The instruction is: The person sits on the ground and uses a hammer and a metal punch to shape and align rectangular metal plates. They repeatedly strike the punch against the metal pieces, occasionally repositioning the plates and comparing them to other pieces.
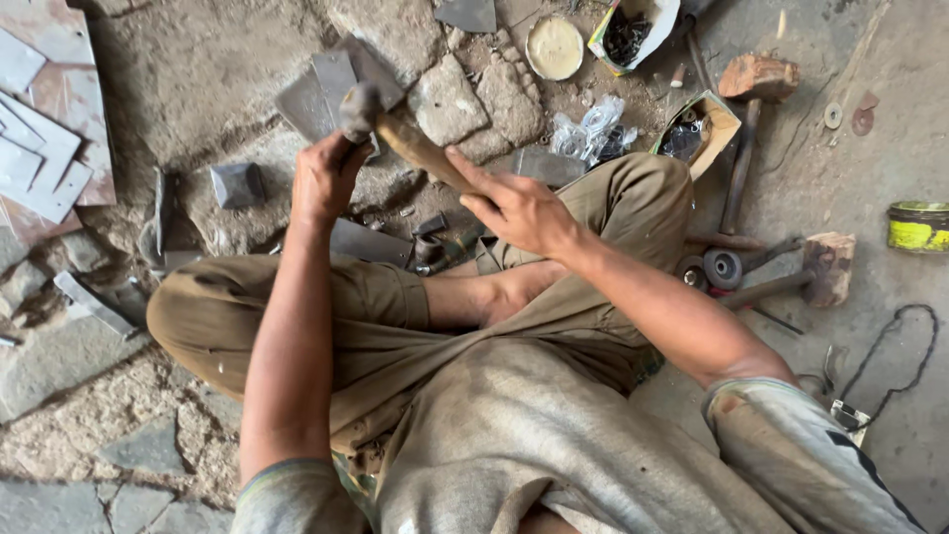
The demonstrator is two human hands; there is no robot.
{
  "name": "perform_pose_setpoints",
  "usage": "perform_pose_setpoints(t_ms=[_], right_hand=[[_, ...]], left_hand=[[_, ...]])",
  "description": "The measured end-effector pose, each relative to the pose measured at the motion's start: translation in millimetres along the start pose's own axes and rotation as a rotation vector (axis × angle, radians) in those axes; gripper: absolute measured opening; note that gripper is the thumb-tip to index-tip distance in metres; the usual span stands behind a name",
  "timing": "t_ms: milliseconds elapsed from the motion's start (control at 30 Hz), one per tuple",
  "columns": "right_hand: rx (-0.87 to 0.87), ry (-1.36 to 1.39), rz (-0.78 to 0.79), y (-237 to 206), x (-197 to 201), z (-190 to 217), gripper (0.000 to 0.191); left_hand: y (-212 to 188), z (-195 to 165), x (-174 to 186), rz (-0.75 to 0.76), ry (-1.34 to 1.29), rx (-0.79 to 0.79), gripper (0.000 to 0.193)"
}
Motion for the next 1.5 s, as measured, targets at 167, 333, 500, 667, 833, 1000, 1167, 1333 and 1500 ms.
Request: perform_pose_setpoints(t_ms=[167, 333, 500, 667, 833, 1000, 1167, 1333, 1500], right_hand=[[-0.067, 0.176, -0.107, 1.0, 7.1, -9.3, 0.067], [-0.091, 0.212, -0.104, 11.0, -0.7, -11.7, 0.064], [-0.401, 0.300, -0.027, 11.1, -14.3, -11.2, 0.065], [-0.595, 0.499, 0.001, 9.7, -24.6, -16.6, 0.064], [-0.586, 0.455, -0.014, 15.9, -26.7, -26.0, 0.064], [-0.021, 0.120, -0.157, 42.1, -19.7, -30.1, 0.063], [-0.005, 0.234, -0.197, 68.0, -9.2, -32.3, 0.057], [0.286, 0.139, -0.476, 70.9, -19.9, -27.3, 0.058], [0.151, -0.345, 0.093, 84.5, -56.3, -34.9, 0.056]], left_hand=[[10.3, 11.4, 17.1, -0.345, -0.372, 0.061, 0.013], [61.9, 33.9, 10.0, -0.257, 0.000, 0.236, 0.015], [92.5, 35.9, -12.7, 0.060, 0.345, 0.639, 0.072], [126.7, 55.8, 4.9, 0.015, 0.305, 0.650, 0.045], [136.5, 75.8, 21.8, 0.114, -0.002, 0.732, 0.030], [102.4, 75.9, 22.1, -0.210, -0.195, 0.952, 0.027], [72.5, 68.4, 11.1, -0.168, 0.133, 0.925, 0.056], [66.7, 78.5, 8.8, -0.141, 0.103, 0.855, 0.083], [66.1, 82.2, 12.4, -0.079, 0.051, 0.987, 0.085]])
Point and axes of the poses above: each hand's wrist, its own y-axis towards the middle knuckle, its own x-axis out of the back of the hand, z = x × y, the point moved 1 cm from there along y, towards the middle knuckle, and after that the axes turned 4 degrees about y, right-handed, at the moved point
